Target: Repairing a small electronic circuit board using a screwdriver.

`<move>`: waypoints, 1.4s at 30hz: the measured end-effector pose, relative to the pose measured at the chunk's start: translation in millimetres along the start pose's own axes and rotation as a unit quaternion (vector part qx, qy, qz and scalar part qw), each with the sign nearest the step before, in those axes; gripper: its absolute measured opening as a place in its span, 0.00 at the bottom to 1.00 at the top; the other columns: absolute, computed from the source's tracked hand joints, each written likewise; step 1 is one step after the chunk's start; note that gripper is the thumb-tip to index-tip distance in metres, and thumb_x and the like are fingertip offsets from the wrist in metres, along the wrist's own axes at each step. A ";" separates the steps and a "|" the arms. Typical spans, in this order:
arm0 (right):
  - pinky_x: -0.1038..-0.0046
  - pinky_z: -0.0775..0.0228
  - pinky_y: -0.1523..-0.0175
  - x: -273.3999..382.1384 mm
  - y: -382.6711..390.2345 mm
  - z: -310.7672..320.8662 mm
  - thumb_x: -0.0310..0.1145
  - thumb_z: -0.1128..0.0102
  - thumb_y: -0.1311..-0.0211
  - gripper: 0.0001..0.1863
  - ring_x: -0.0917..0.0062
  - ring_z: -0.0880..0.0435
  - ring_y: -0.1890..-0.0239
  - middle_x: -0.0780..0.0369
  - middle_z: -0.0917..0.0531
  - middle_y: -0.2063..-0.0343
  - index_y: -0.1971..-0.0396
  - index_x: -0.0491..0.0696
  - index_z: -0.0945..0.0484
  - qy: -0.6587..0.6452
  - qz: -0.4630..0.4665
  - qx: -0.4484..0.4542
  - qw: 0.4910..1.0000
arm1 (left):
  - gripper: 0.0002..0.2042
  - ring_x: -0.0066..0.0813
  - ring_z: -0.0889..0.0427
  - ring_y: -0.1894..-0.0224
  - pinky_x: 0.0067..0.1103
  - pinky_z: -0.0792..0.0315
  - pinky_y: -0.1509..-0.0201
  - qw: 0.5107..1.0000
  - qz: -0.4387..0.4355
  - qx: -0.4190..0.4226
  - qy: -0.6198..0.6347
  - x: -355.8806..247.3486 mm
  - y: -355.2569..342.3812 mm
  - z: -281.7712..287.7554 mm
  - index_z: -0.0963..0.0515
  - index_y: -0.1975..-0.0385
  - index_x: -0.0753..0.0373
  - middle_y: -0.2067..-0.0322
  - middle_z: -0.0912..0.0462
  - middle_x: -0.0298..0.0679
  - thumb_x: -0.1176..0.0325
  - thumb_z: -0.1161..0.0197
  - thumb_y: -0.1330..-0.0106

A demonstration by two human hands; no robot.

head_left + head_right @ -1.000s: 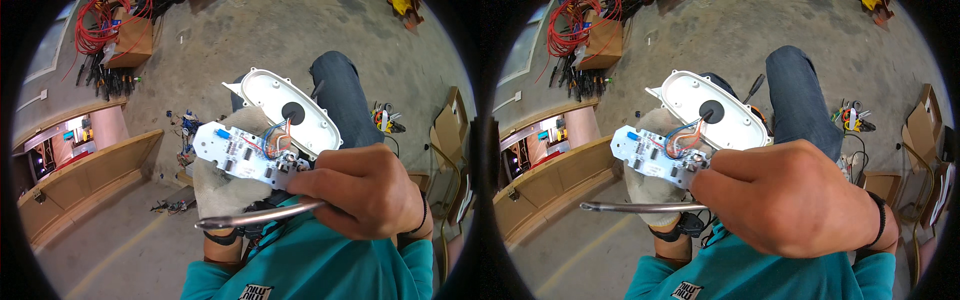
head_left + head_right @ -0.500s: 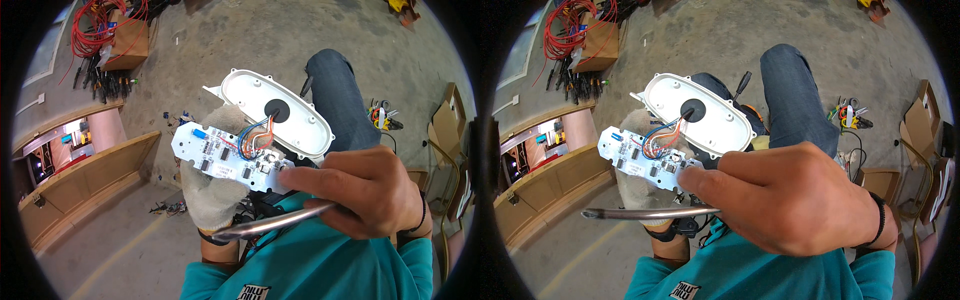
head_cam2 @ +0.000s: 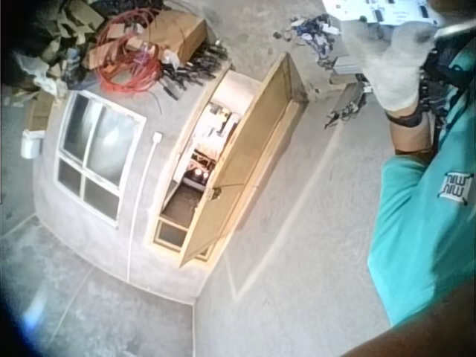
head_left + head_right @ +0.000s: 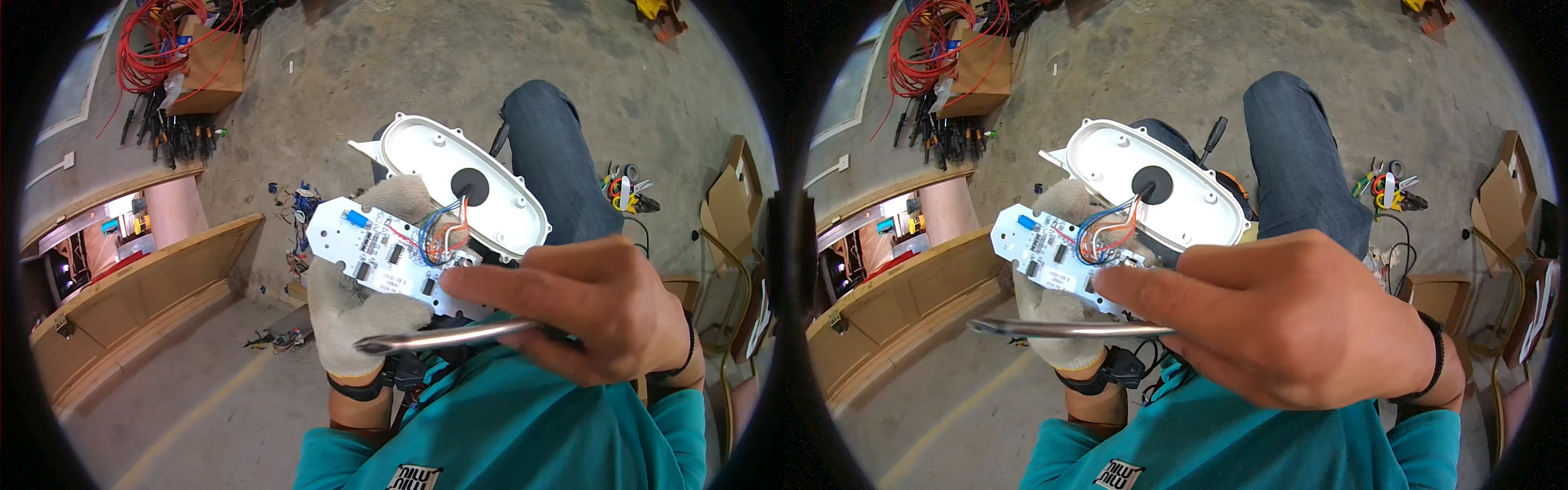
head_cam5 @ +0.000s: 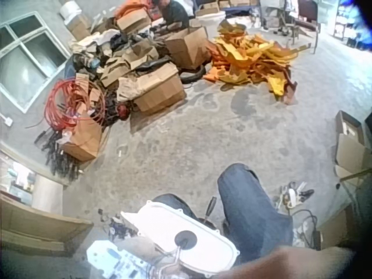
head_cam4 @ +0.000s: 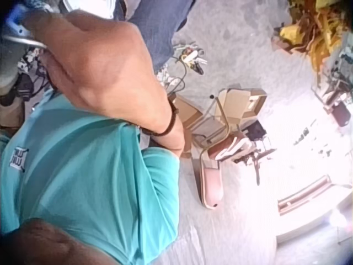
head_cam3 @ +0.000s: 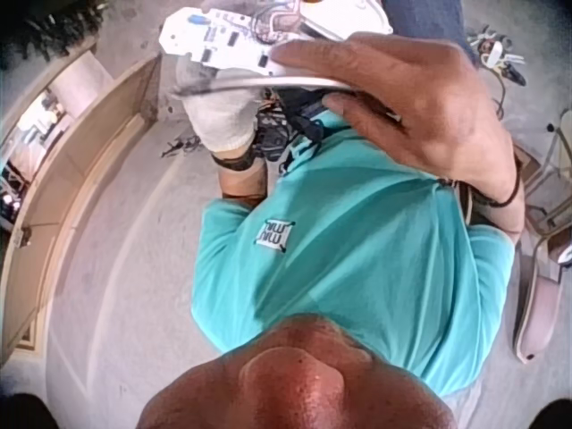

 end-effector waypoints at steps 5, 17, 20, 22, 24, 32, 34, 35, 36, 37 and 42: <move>0.66 0.34 0.79 2.2 -2.9 -4.0 0.20 0.32 0.57 0.32 0.72 0.24 0.84 0.62 0.25 0.83 0.44 0.43 0.19 0.024 0.037 -0.017 0.999 | 0.40 0.41 0.15 0.49 0.32 0.18 0.46 0.985 0.056 0.028 0.158 -10.1 -2.7 -19.0 0.32 0.37 0.78 0.48 0.18 0.54 0.74 0.20 0.53; 0.71 0.34 0.83 12.8 -7.1 -13.2 0.19 0.31 0.58 0.30 0.76 0.23 0.85 0.65 0.27 0.84 0.47 0.41 0.18 0.102 0.067 -0.034 0.992 | 0.39 0.39 0.14 0.49 0.33 0.19 0.44 0.966 0.123 0.088 0.212 -8.9 -9.4 -17.1 0.28 0.40 0.78 0.49 0.16 0.54 0.73 0.18 0.56; 0.72 0.33 0.83 14.4 -7.8 -15.1 0.19 0.30 0.58 0.29 0.77 0.23 0.85 0.65 0.27 0.84 0.49 0.40 0.17 0.144 0.050 -0.042 0.987 | 0.37 0.38 0.14 0.50 0.32 0.18 0.45 0.961 0.114 0.098 0.231 -7.0 -8.6 -18.5 0.28 0.40 0.77 0.49 0.16 0.53 0.76 0.20 0.54; 0.73 0.32 0.83 12.6 -9.0 -14.7 0.19 0.29 0.57 0.28 0.78 0.23 0.84 0.66 0.27 0.84 0.49 0.40 0.18 0.137 0.076 -0.036 0.987 | 0.37 0.38 0.14 0.50 0.32 0.18 0.45 0.968 0.105 0.096 0.208 -7.5 -7.3 -19.3 0.28 0.40 0.77 0.49 0.16 0.53 0.78 0.21 0.54; 0.74 0.32 0.83 11.9 -9.6 -14.3 0.19 0.29 0.57 0.28 0.79 0.23 0.84 0.66 0.28 0.84 0.49 0.39 0.18 0.137 0.083 -0.039 0.986 | 0.37 0.38 0.14 0.50 0.32 0.18 0.45 0.970 0.084 0.091 0.208 -9.0 -6.1 -20.3 0.28 0.40 0.77 0.49 0.17 0.53 0.77 0.20 0.54; 0.75 0.31 0.82 14.9 -8.9 -13.3 0.19 0.31 0.56 0.27 0.80 0.24 0.84 0.67 0.28 0.84 0.49 0.39 0.18 0.150 0.072 -0.033 0.986 | 0.38 0.39 0.15 0.49 0.32 0.18 0.46 0.973 0.084 0.101 0.191 -9.0 -7.4 -20.2 0.29 0.40 0.77 0.47 0.18 0.53 0.69 0.18 0.51; 0.75 0.32 0.83 14.6 -9.0 -12.9 0.20 0.31 0.55 0.28 0.81 0.25 0.84 0.67 0.29 0.83 0.47 0.40 0.18 0.150 0.078 -0.022 0.985 | 0.38 0.39 0.15 0.48 0.32 0.18 0.46 0.981 0.040 0.112 0.152 -7.5 -6.9 -20.3 0.29 0.40 0.77 0.47 0.18 0.54 0.67 0.18 0.50; 0.75 0.33 0.83 14.6 -9.0 -12.8 0.20 0.31 0.55 0.28 0.82 0.25 0.84 0.68 0.30 0.83 0.47 0.40 0.18 0.150 0.080 -0.019 0.985 | 0.38 0.39 0.15 0.48 0.32 0.18 0.46 0.977 0.072 0.092 0.177 -5.7 -5.3 -20.6 0.29 0.40 0.77 0.47 0.18 0.54 0.66 0.18 0.50; 0.75 0.33 0.83 14.9 -9.1 -12.8 0.21 0.31 0.55 0.29 0.82 0.26 0.84 0.68 0.31 0.83 0.46 0.40 0.19 0.157 0.075 -0.025 0.984 | 0.38 0.39 0.15 0.48 0.32 0.18 0.46 0.972 0.087 0.089 0.201 -3.8 -5.7 -20.2 0.29 0.40 0.77 0.47 0.18 0.53 0.65 0.18 0.50; 0.75 0.33 0.83 15.5 -9.0 -12.6 0.21 0.31 0.55 0.29 0.83 0.26 0.84 0.68 0.31 0.83 0.46 0.41 0.19 0.160 0.073 -0.029 0.984 | 0.38 0.39 0.15 0.48 0.32 0.18 0.46 0.972 0.103 0.071 0.201 -2.3 -4.5 -19.7 0.29 0.40 0.77 0.47 0.18 0.53 0.65 0.18 0.49; 0.76 0.34 0.83 16.1 -8.2 -12.1 0.23 0.31 0.55 0.30 0.83 0.28 0.84 0.69 0.34 0.84 0.45 0.41 0.19 0.176 0.064 -0.013 0.982 | 0.39 0.38 0.15 0.48 0.31 0.19 0.44 0.968 0.104 0.107 0.201 2.4 -6.8 -16.9 0.28 0.40 0.76 0.47 0.17 0.53 0.64 0.18 0.49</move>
Point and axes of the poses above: each hand's wrist, its own y-axis away from the middle knuckle, its own z-axis out of the back of the hand, x = y × z, the point moved 1 cm from there along -y, towards the middle knuckle
